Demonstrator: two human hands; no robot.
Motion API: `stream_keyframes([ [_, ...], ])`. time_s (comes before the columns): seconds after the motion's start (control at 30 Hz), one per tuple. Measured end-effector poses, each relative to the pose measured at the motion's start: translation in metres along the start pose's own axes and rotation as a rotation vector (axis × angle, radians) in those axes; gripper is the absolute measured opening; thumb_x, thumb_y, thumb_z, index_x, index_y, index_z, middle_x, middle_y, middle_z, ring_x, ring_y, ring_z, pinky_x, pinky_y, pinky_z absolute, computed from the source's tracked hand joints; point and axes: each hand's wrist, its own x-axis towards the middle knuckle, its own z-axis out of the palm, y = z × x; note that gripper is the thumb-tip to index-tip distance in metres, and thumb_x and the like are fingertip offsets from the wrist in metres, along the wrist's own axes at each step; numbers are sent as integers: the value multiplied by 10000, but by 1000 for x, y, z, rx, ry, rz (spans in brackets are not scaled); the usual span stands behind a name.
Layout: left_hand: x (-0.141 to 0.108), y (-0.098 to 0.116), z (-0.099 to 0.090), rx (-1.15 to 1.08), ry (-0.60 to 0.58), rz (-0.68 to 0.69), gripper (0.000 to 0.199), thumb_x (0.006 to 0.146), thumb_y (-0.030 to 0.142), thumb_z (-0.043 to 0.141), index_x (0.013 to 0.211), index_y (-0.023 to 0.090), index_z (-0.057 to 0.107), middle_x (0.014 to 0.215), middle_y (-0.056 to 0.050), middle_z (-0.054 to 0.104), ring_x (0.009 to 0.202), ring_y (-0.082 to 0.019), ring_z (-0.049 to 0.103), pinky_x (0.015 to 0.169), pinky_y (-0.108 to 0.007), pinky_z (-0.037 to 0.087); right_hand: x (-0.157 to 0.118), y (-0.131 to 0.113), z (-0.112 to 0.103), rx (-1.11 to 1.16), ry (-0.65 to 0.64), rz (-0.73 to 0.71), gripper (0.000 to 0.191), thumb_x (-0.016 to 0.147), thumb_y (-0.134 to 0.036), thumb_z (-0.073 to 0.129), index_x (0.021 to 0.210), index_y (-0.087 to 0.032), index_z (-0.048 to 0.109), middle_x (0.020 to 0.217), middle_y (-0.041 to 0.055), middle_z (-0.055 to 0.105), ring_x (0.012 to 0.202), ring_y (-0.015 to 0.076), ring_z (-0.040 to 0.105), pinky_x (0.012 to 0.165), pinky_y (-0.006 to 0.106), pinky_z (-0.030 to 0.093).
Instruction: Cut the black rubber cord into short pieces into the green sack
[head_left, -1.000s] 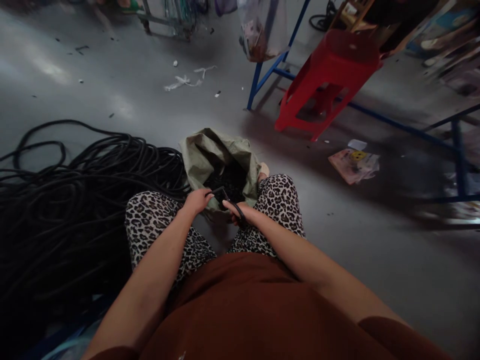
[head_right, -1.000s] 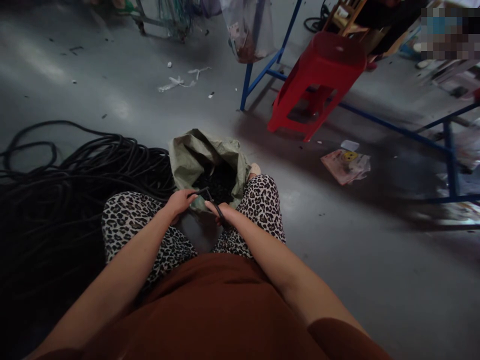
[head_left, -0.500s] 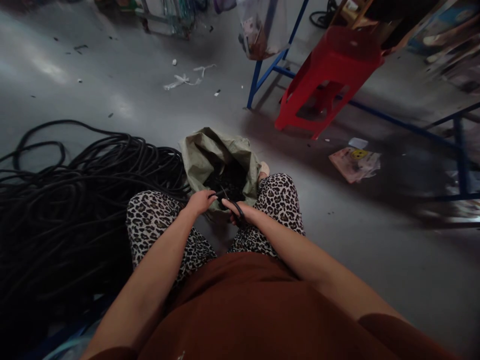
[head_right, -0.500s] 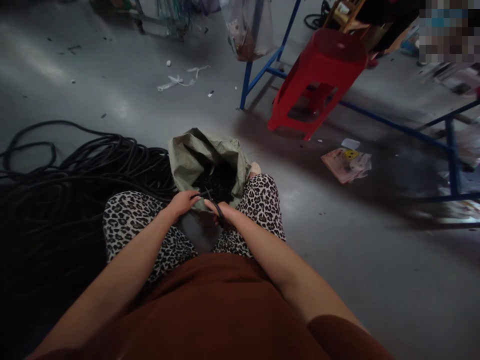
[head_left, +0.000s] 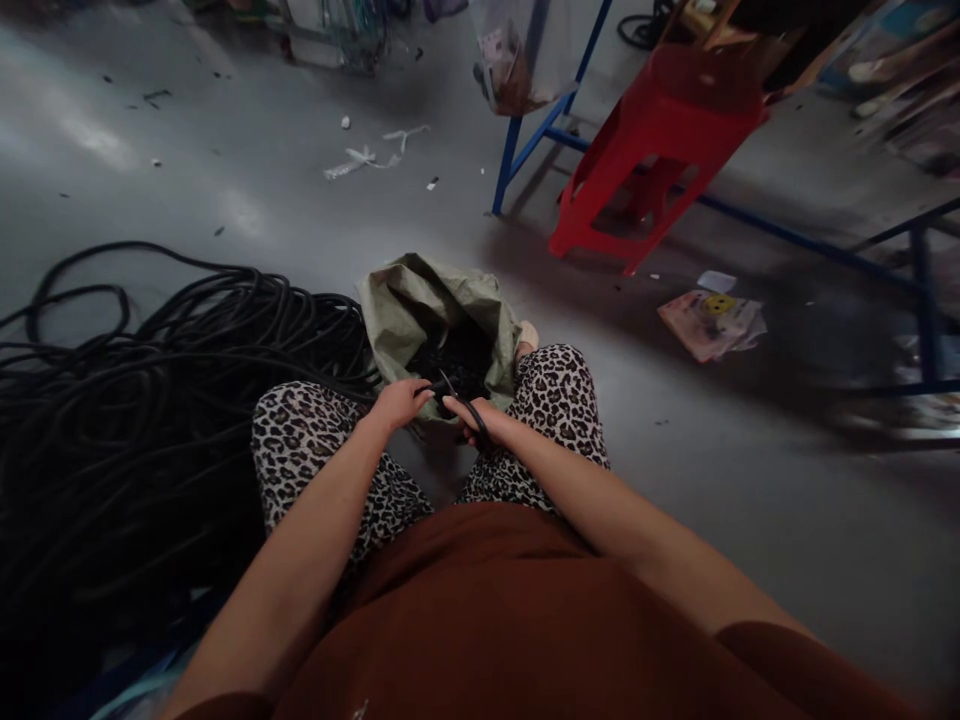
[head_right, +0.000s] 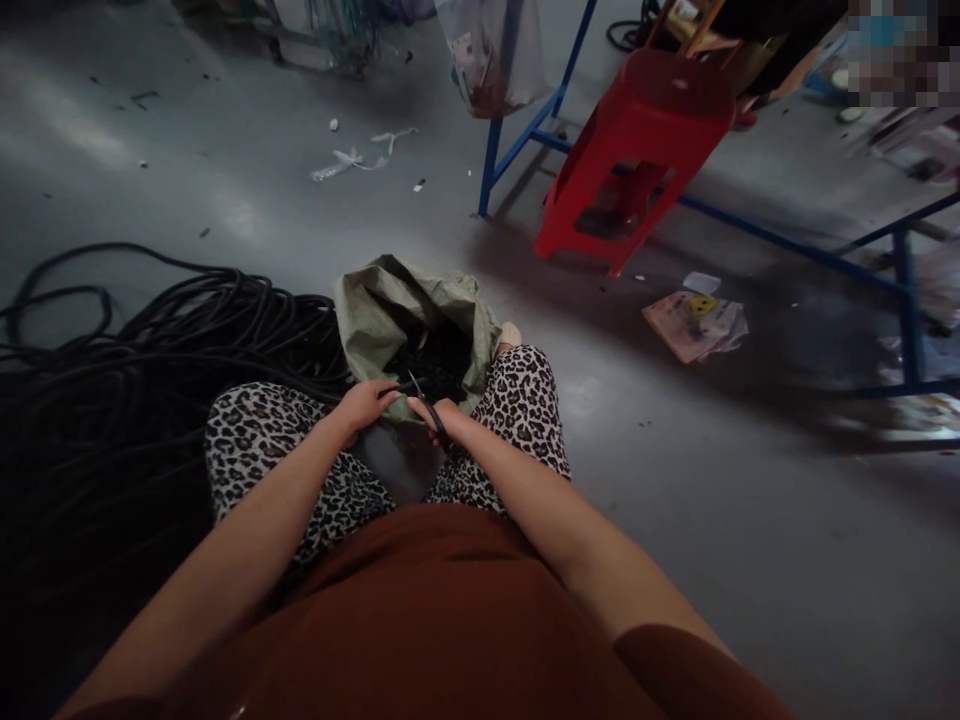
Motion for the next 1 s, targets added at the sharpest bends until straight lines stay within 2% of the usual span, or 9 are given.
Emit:
stream_keyframes([
  [0.17,-3,-3,-7,59,41,-98,422,846,416,409,1201,228,538,1184,-38,602,1090,-187,537,901,-278,409,4,0,-3,100,50,47,548,771,-669,458,658,-134,499,385,-23,442,280,86,430,279,180,358],
  [0.37,-5,-9,-10,101,13,-80,396,849,399,410,1190,255,552,1168,-32,610,1089,-188,532,903,-283,402,10,0,-5,163,91,54,503,787,-622,489,656,-136,491,390,-40,414,281,72,398,281,183,368],
  [0.6,-2,-12,-4,92,-25,-82,403,840,402,414,1165,230,578,1147,-46,621,1044,-186,557,874,-263,417,17,7,-3,73,113,45,499,772,-625,501,662,-138,516,393,-30,437,268,75,397,281,186,363],
  [1.0,1,-18,1,183,-142,-121,363,816,406,422,1100,295,619,1063,-24,660,987,-198,591,838,-271,433,19,8,-1,-100,117,119,470,729,-599,569,683,-131,559,379,-24,448,261,96,416,305,199,368],
])
